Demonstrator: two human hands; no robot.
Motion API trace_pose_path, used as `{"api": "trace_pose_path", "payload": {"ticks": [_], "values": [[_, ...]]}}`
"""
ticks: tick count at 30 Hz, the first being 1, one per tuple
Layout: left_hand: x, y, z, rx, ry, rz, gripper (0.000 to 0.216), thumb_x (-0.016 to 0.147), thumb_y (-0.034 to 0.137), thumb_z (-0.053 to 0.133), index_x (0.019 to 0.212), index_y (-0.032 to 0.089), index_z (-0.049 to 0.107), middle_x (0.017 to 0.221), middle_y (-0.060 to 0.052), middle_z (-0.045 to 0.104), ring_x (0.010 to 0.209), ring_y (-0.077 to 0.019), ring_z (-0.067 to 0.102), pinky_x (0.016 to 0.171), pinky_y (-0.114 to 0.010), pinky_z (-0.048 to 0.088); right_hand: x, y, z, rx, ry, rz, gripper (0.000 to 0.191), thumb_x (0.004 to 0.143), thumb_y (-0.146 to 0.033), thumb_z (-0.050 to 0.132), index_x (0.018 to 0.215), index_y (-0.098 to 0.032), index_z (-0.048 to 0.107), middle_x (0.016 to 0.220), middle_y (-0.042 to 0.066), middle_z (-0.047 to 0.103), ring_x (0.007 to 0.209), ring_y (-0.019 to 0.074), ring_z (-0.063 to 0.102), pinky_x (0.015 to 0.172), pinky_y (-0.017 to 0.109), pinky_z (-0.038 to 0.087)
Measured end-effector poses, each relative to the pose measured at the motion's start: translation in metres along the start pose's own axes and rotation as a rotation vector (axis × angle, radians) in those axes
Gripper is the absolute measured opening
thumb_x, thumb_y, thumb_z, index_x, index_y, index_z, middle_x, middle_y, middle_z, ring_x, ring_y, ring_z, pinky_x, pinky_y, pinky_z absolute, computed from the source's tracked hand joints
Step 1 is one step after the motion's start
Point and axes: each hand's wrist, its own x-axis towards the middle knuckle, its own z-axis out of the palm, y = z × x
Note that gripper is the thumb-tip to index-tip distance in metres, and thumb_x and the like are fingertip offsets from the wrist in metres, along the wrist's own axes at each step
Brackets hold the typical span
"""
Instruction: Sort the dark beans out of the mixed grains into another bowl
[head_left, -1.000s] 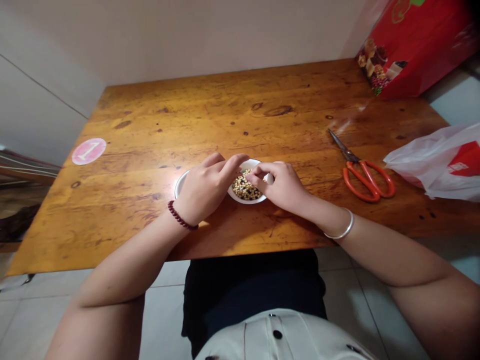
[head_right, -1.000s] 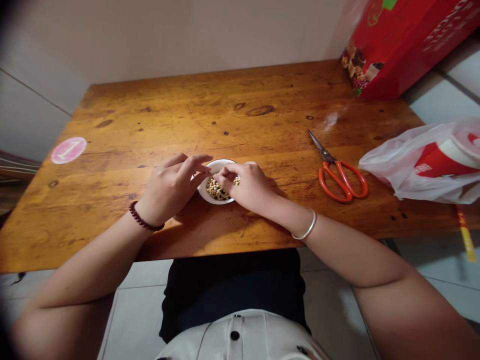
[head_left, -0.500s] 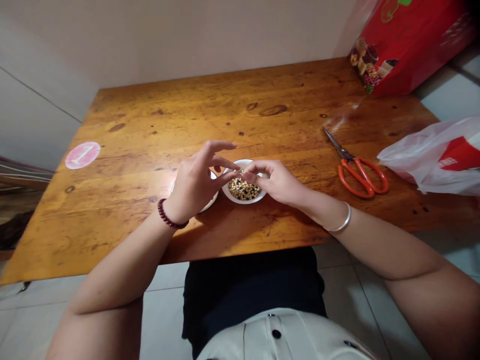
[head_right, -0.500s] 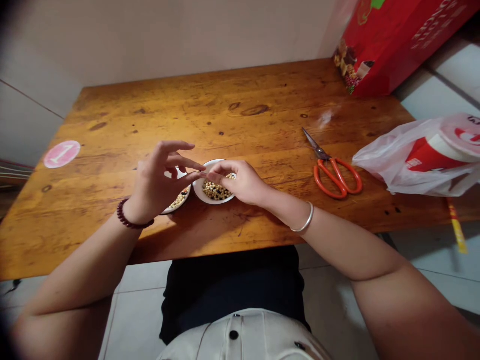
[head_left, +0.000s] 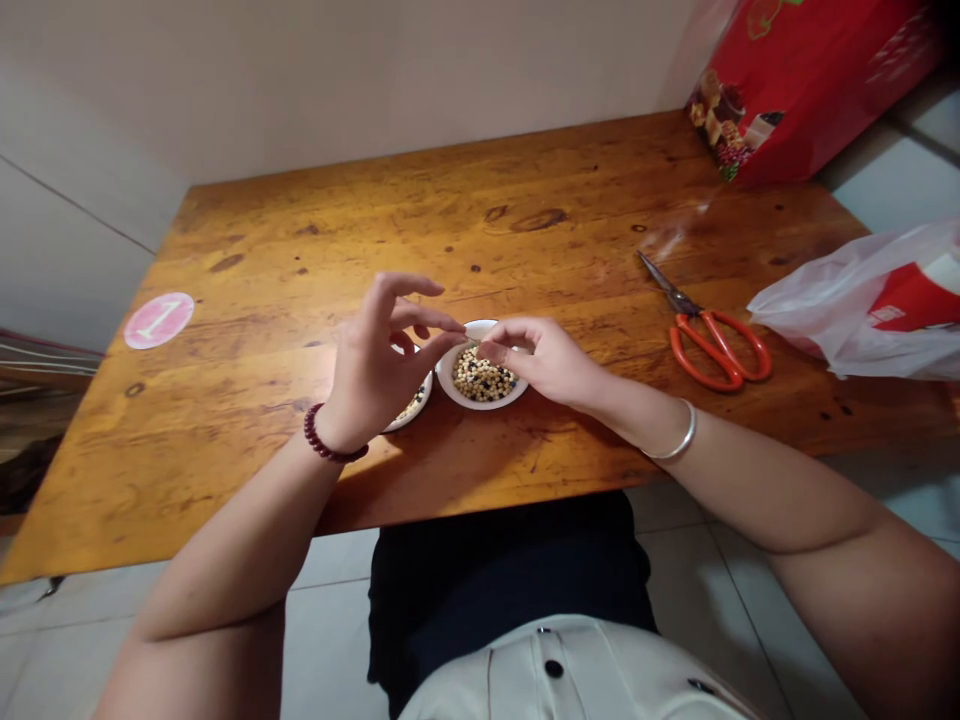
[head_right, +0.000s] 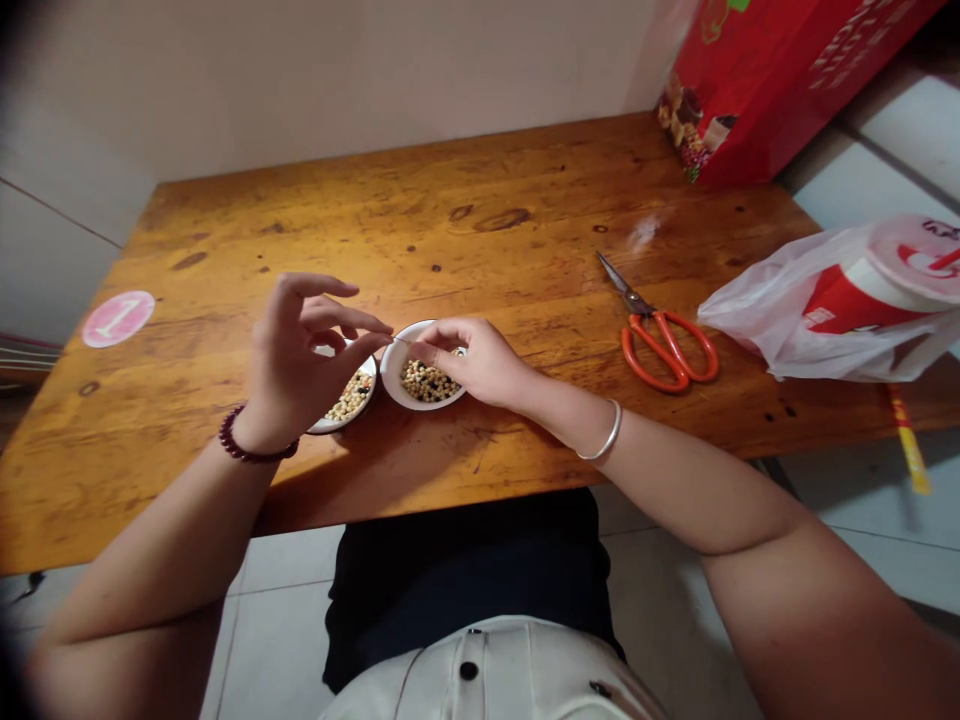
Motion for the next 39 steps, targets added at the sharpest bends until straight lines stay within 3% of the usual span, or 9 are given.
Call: {"api": "trace_pose_path", "payload": {"ticks": [3, 6, 10, 14, 17, 20, 23, 30, 39], "values": [[-0.001, 0.000, -0.002, 0.025, -0.032, 0.044, 0.034, 0.084, 0.023, 0.073, 0.111, 0.025, 0.053, 0.084, 0.001, 0.072, 0.068, -0.0126, 0.067, 0.052, -0.023, 0.049, -0.001, 0.001, 0.000, -0.069, 0.001, 0.001, 0.026, 0.083, -0.042, 0.071, 0.080, -0.017, 0.073, 0.083, 0.004, 0.075, 0.078, 0.0159, 0.067, 0.079, 0.032, 0.051], [-0.001, -0.001, -0.006, 0.234, -0.046, 0.183, 0.020, 0.088, 0.024, 0.069, 0.105, 0.024, 0.059, 0.092, -0.002, 0.072, 0.075, -0.0145, 0.067, 0.063, -0.028, 0.053, -0.003, 0.002, 0.000, -0.181, 0.043, -0.012, 0.017, 0.085, -0.030, 0.068, 0.094, -0.018, 0.076, 0.097, 0.007, 0.077, 0.091, 0.0192, 0.070, 0.084, 0.034, 0.053], [-0.001, -0.004, -0.006, 0.361, -0.060, 0.301, 0.013, 0.089, 0.024, 0.068, 0.100, 0.022, 0.063, 0.091, -0.003, 0.070, 0.077, -0.0152, 0.065, 0.072, -0.031, 0.055, -0.006, 0.005, -0.001, -0.300, 0.117, -0.091, 0.026, 0.088, -0.029, 0.065, 0.111, -0.022, 0.074, 0.111, 0.006, 0.075, 0.103, 0.0202, 0.070, 0.092, 0.037, 0.053], [-0.006, -0.006, 0.003, 0.175, -0.003, 0.212, 0.023, 0.087, 0.027, 0.071, 0.104, 0.022, 0.056, 0.094, -0.002, 0.070, 0.070, -0.0113, 0.065, 0.061, -0.025, 0.055, -0.007, 0.008, 0.000, -0.275, 0.106, -0.115, 0.021, 0.087, -0.035, 0.067, 0.102, -0.023, 0.076, 0.105, 0.003, 0.078, 0.100, 0.0200, 0.072, 0.091, 0.035, 0.054], [-0.007, -0.006, 0.010, 0.006, 0.022, 0.142, 0.035, 0.083, 0.026, 0.075, 0.107, 0.024, 0.049, 0.091, 0.000, 0.071, 0.071, -0.0119, 0.070, 0.055, -0.022, 0.055, -0.008, 0.005, 0.001, -0.269, 0.127, -0.142, 0.016, 0.085, -0.033, 0.069, 0.092, -0.021, 0.078, 0.094, 0.003, 0.079, 0.088, 0.0188, 0.073, 0.081, 0.032, 0.055], [-0.006, -0.003, 0.012, -0.052, 0.091, 0.171, 0.047, 0.077, 0.028, 0.082, 0.109, 0.026, 0.047, 0.083, 0.004, 0.072, 0.067, -0.0115, 0.071, 0.052, -0.020, 0.055, -0.009, -0.001, 0.002, -0.305, 0.185, -0.202, 0.016, 0.086, -0.034, 0.069, 0.089, -0.021, 0.078, 0.090, 0.003, 0.080, 0.083, 0.0181, 0.073, 0.077, 0.031, 0.053], [-0.003, 0.000, 0.011, -0.061, 0.150, 0.210, 0.050, 0.075, 0.031, 0.083, 0.110, 0.027, 0.048, 0.083, 0.004, 0.073, 0.063, -0.0115, 0.071, 0.048, -0.021, 0.054, -0.011, -0.005, 0.002, -0.433, 0.269, -0.291, 0.011, 0.085, -0.031, 0.072, 0.085, -0.023, 0.079, 0.086, 0.002, 0.080, 0.077, 0.0177, 0.072, 0.085, 0.036, 0.048], [-0.006, 0.002, 0.010, -0.023, 0.121, 0.098, 0.047, 0.078, 0.033, 0.081, 0.111, 0.025, 0.048, 0.099, 0.000, 0.073, 0.073, -0.0150, 0.074, 0.053, -0.026, 0.059, -0.011, -0.006, 0.003, -0.441, 0.273, -0.292, 0.007, 0.084, -0.033, 0.074, 0.081, -0.027, 0.077, 0.088, -0.001, 0.080, 0.081, 0.0198, 0.074, 0.096, 0.041, 0.040], [-0.002, 0.005, 0.009, -0.214, 0.081, -0.071, 0.056, 0.073, 0.041, 0.083, 0.114, 0.029, 0.048, 0.090, 0.002, 0.069, 0.084, -0.0183, 0.076, 0.060, -0.024, 0.063, -0.012, -0.010, 0.004, -0.337, 0.274, -0.312, 0.009, 0.084, -0.032, 0.074, 0.082, -0.025, 0.078, 0.088, 0.001, 0.080, 0.081, 0.0182, 0.072, 0.092, 0.037, 0.044]]}}
